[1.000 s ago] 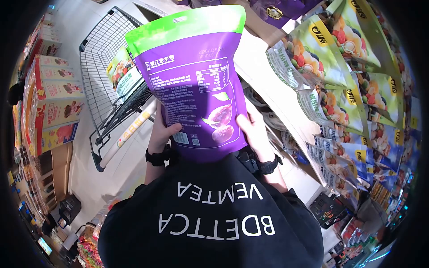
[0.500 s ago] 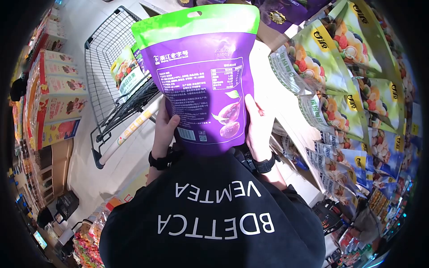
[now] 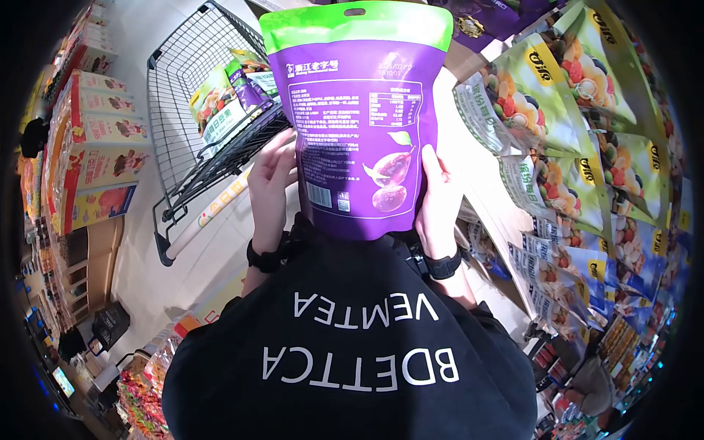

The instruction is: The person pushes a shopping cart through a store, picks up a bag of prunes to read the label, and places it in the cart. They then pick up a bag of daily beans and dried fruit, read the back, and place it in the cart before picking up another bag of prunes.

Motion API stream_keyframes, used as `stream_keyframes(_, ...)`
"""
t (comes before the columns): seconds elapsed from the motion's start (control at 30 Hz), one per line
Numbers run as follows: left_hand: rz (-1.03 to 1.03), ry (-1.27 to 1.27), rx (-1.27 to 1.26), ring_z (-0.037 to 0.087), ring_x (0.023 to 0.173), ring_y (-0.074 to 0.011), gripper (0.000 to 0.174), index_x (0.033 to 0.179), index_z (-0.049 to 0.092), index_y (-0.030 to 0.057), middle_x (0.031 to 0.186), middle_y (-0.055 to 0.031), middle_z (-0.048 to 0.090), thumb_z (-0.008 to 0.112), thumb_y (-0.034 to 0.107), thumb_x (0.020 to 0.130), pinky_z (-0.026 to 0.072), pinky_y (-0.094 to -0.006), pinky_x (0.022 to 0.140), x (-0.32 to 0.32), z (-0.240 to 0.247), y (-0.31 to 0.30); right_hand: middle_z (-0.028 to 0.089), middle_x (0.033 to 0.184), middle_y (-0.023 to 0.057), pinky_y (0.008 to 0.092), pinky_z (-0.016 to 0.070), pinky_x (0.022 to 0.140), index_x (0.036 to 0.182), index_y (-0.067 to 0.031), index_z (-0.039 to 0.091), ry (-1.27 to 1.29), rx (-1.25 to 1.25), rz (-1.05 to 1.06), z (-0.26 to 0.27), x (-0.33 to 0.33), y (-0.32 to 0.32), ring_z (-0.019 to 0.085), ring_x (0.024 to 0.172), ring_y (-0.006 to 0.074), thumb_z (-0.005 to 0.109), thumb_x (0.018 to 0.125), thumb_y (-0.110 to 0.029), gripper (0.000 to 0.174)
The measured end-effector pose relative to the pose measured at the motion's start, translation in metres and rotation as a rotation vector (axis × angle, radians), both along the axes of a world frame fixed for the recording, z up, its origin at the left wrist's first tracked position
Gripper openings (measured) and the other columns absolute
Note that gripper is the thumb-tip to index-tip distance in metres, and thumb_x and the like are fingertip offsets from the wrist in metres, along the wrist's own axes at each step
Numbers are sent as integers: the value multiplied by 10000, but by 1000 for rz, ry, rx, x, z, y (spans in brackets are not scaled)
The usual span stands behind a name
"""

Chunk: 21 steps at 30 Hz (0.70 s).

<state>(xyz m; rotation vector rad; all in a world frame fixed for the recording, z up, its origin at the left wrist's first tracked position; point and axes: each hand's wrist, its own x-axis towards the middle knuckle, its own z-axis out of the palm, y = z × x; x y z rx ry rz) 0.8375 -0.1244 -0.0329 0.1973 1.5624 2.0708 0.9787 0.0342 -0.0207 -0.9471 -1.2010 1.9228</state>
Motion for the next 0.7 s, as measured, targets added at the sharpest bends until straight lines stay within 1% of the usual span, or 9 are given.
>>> stream_keyframes(0.03, 3, -1, -1, 566, 806, -86, 312, 1115, 501, -18, 902, -63, 601, 575, 66, 824, 447, -198, 712, 0, -1, -1, 604, 965, 56, 230, 434, 759, 1044, -6, 561, -1, -1, 3, -1, 0, 0, 557, 836, 95, 500, 874, -135, 222)
stream_keyframes(0.1, -20, 25, -72, 563, 791, -80, 280, 1069, 538, -17, 860, -54, 605, 597, 73, 810, 446, -192, 702, 1, -3, -2, 607, 955, 58, 230, 436, 756, 1037, -3, 563, -1, -12, -6, -5, 2, 1, 561, 828, 98, 501, 873, -135, 219)
stream_keyframes(0.23, 26, -24, -61, 563, 783, -80, 243, 1021, 566, -14, 845, -52, 606, 612, 76, 799, 443, -185, 699, -2, -9, -3, 610, 945, 65, 233, 438, 751, 1029, 2, 564, -6, -12, 28, -1, 1, 0, 566, 817, 104, 502, 873, -137, 217)
stream_keyframes(0.3, 17, -66, 25, 557, 764, -69, 179, 952, 574, -13, 814, -37, 599, 611, 74, 800, 435, -174, 691, -4, -12, -5, 603, 874, 51, 221, 413, 731, 958, 12, 574, -27, -13, -7, 1, -1, -3, 544, 783, 91, 568, 839, -198, 241)
stream_keyframes(0.33, 19, -66, 25, 557, 764, -69, 179, 952, 574, -13, 814, -37, 599, 611, 74, 800, 435, -174, 691, -5, -11, -6, 603, 874, 51, 221, 413, 731, 958, 12, 574, -28, -13, -5, 0, -1, -3, 544, 783, 91, 568, 839, -198, 241)
stream_keyframes(0.4, -72, -21, 62, 540, 723, -55, 108, 865, 570, 5, 774, -8, 583, 611, 83, 802, 431, -169, 661, -6, -8, -9, 601, 875, 54, 229, 407, 740, 943, 10, 572, -31, -37, 7, -2, 1, -3, 539, 787, 96, 570, 837, -210, 245)
stream_keyframes(0.43, -71, -23, 62, 540, 723, -55, 108, 865, 570, 5, 774, -8, 583, 611, 83, 802, 431, -169, 661, -7, -4, -10, 601, 875, 54, 229, 407, 740, 943, 10, 572, -33, -37, 8, -1, 1, -3, 539, 787, 96, 570, 837, -210, 245)
stream_keyframes(0.5, -65, -84, 78, 517, 681, -39, 89, 806, 552, 31, 747, 20, 560, 611, 98, 805, 422, -164, 638, -8, 2, -12, 599, 864, 55, 230, 407, 733, 929, 11, 572, -33, -21, 7, 1, 2, -5, 538, 777, 99, 566, 838, -214, 243)
stream_keyframes(0.7, -46, -131, 99, 495, 642, -16, 89, 801, 544, 57, 721, 43, 530, 608, 118, 811, 417, -153, 565, -4, 4, -16, 595, 859, 58, 234, 406, 736, 922, 14, 564, -15, 1, 16, 1, 3, -8, 534, 771, 98, 560, 842, -218, 246)
